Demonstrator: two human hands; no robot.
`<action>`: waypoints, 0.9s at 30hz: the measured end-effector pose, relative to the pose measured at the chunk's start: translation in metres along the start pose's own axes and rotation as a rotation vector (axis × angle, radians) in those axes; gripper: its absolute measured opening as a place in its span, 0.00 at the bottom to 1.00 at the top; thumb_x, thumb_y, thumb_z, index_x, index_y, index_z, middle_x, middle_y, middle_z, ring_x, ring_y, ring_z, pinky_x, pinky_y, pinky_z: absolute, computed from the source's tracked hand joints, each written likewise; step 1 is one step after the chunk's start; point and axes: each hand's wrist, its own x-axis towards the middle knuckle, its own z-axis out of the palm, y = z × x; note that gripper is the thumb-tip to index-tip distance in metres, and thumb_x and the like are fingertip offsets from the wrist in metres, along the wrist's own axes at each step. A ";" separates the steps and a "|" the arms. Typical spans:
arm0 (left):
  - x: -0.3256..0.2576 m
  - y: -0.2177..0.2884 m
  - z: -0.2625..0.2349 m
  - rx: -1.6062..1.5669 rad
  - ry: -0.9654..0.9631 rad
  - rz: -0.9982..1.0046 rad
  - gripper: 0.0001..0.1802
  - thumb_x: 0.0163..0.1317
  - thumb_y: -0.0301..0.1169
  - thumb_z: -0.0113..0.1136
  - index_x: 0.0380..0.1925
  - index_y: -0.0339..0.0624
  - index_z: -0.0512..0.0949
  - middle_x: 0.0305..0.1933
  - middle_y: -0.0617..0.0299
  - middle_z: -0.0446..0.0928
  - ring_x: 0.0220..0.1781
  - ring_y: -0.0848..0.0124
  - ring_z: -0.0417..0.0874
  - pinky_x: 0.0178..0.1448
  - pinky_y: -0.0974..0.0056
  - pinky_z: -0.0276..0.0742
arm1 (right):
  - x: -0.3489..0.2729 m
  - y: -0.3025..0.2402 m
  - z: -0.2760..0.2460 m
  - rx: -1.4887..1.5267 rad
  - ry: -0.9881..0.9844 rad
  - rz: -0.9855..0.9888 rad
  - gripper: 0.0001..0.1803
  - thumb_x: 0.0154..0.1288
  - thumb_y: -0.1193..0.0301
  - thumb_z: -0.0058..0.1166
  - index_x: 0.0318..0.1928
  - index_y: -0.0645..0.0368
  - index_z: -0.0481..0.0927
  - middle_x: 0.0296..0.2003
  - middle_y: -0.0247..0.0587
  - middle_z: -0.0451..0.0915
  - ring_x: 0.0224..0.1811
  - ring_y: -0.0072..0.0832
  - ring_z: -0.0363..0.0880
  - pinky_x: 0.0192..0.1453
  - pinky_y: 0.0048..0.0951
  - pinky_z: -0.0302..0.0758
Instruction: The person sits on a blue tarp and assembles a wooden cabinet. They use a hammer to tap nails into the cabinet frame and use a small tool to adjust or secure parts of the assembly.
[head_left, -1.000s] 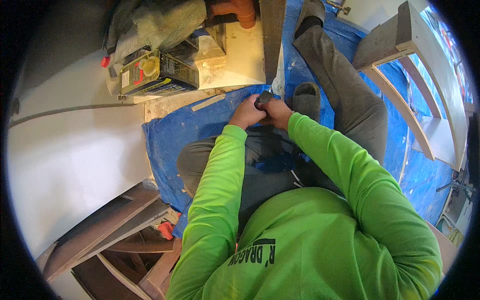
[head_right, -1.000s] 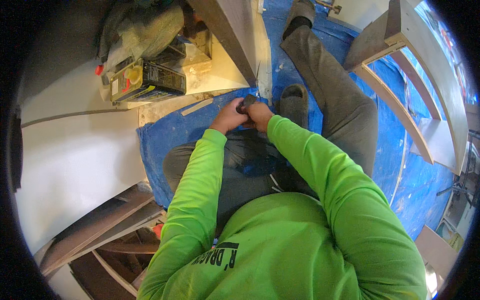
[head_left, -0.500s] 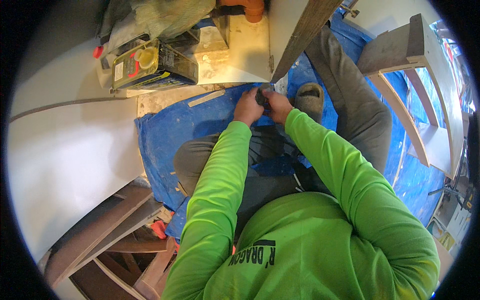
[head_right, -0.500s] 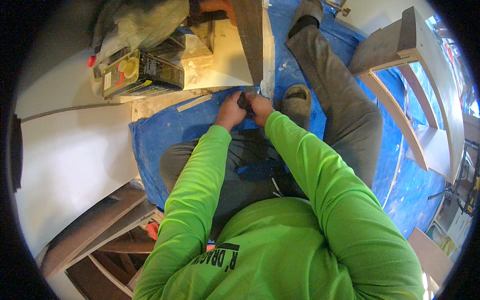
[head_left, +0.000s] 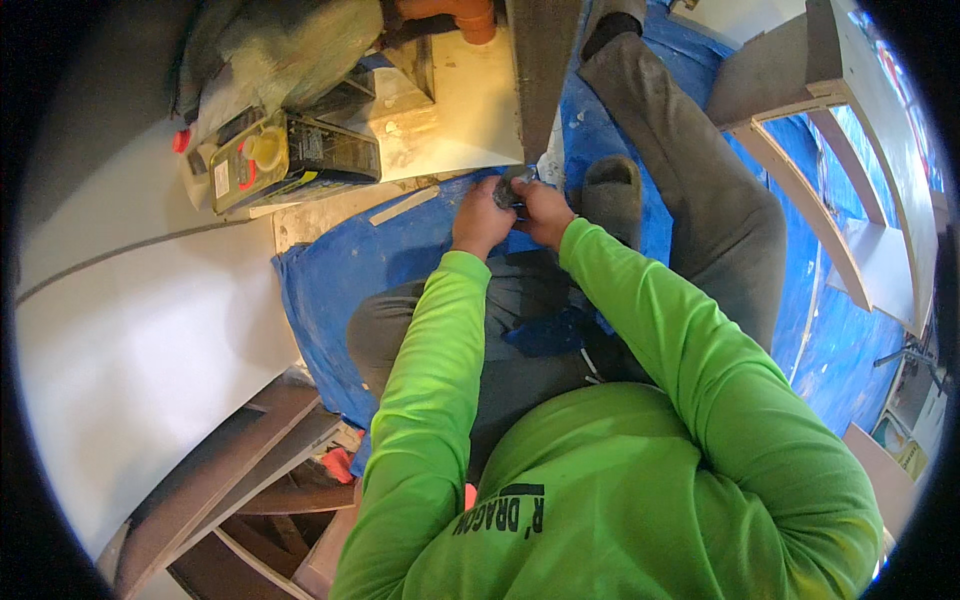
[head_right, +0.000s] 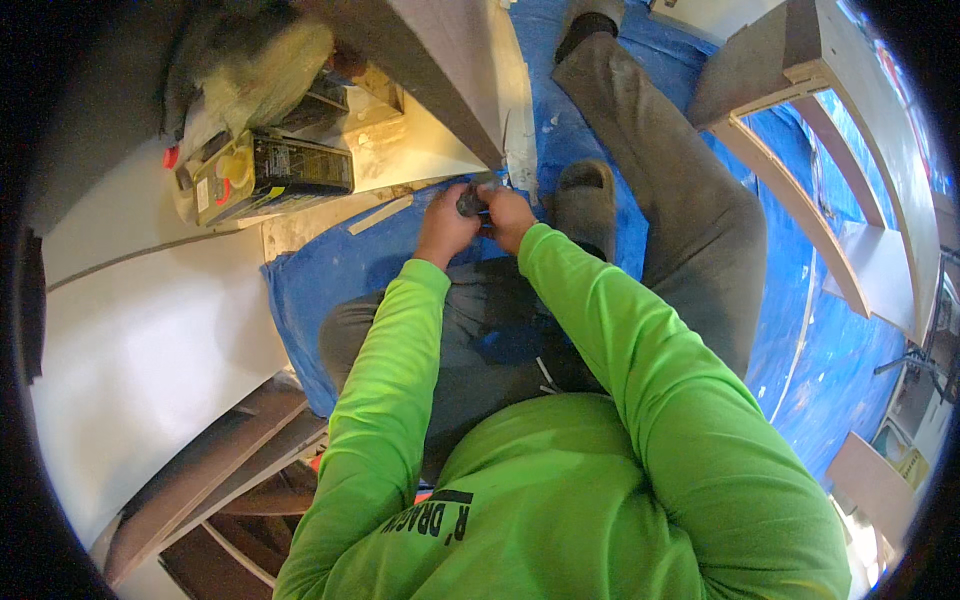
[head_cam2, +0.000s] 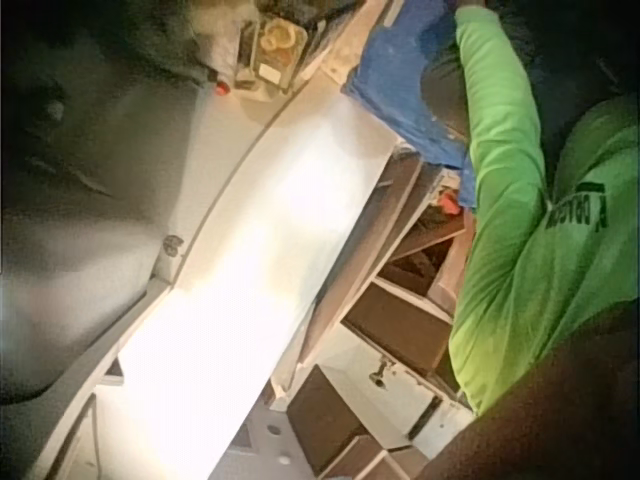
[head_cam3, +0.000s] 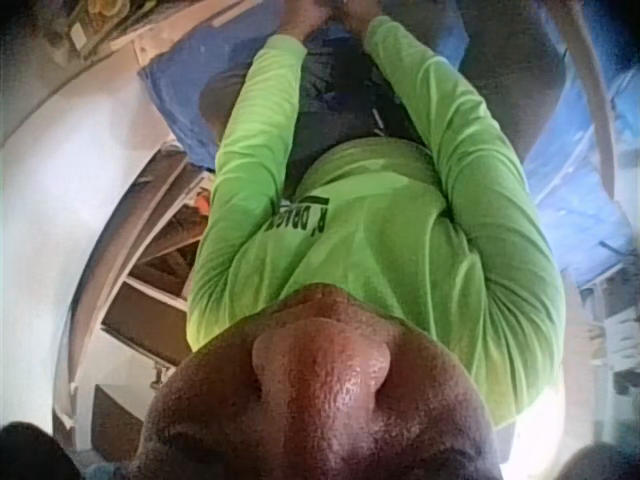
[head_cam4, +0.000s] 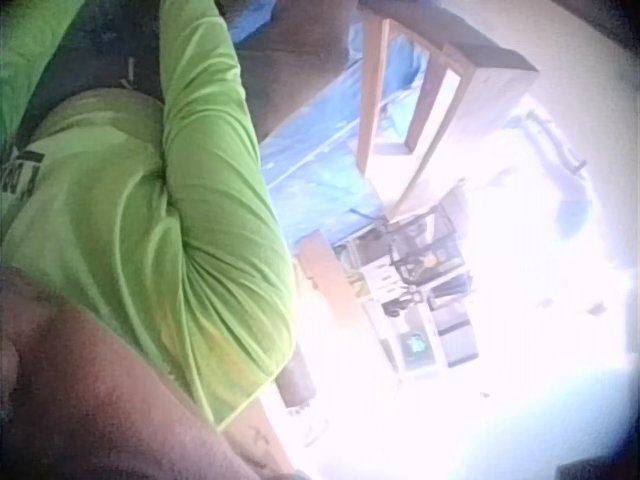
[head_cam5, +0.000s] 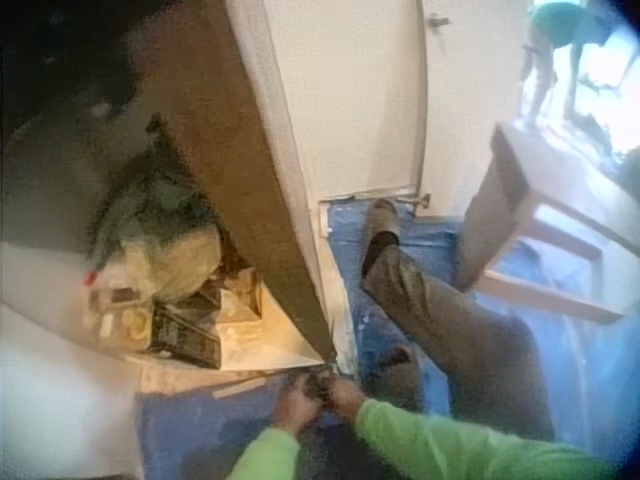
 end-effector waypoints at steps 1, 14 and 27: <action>0.001 0.001 0.001 -0.009 0.009 0.002 0.23 0.49 0.30 0.66 0.48 0.40 0.78 0.47 0.41 0.80 0.52 0.42 0.80 0.55 0.47 0.76 | -0.007 -0.008 0.003 0.306 0.018 0.129 0.16 0.74 0.60 0.48 0.52 0.58 0.76 0.46 0.46 0.81 0.49 0.45 0.81 0.48 0.45 0.81; 0.006 0.009 -0.004 0.079 -0.074 -0.071 0.26 0.47 0.39 0.69 0.45 0.35 0.79 0.41 0.39 0.82 0.45 0.44 0.84 0.49 0.50 0.80 | -0.017 -0.017 -0.002 0.380 -0.027 0.107 0.11 0.74 0.63 0.50 0.50 0.52 0.77 0.40 0.35 0.82 0.37 0.29 0.81 0.31 0.32 0.79; 0.009 0.012 0.000 0.022 -0.099 -0.050 0.19 0.51 0.37 0.70 0.37 0.35 0.78 0.38 0.41 0.82 0.43 0.46 0.84 0.45 0.53 0.78 | -0.009 -0.012 0.000 0.457 -0.002 -0.032 0.12 0.73 0.65 0.52 0.51 0.58 0.79 0.39 0.38 0.82 0.36 0.30 0.82 0.38 0.36 0.79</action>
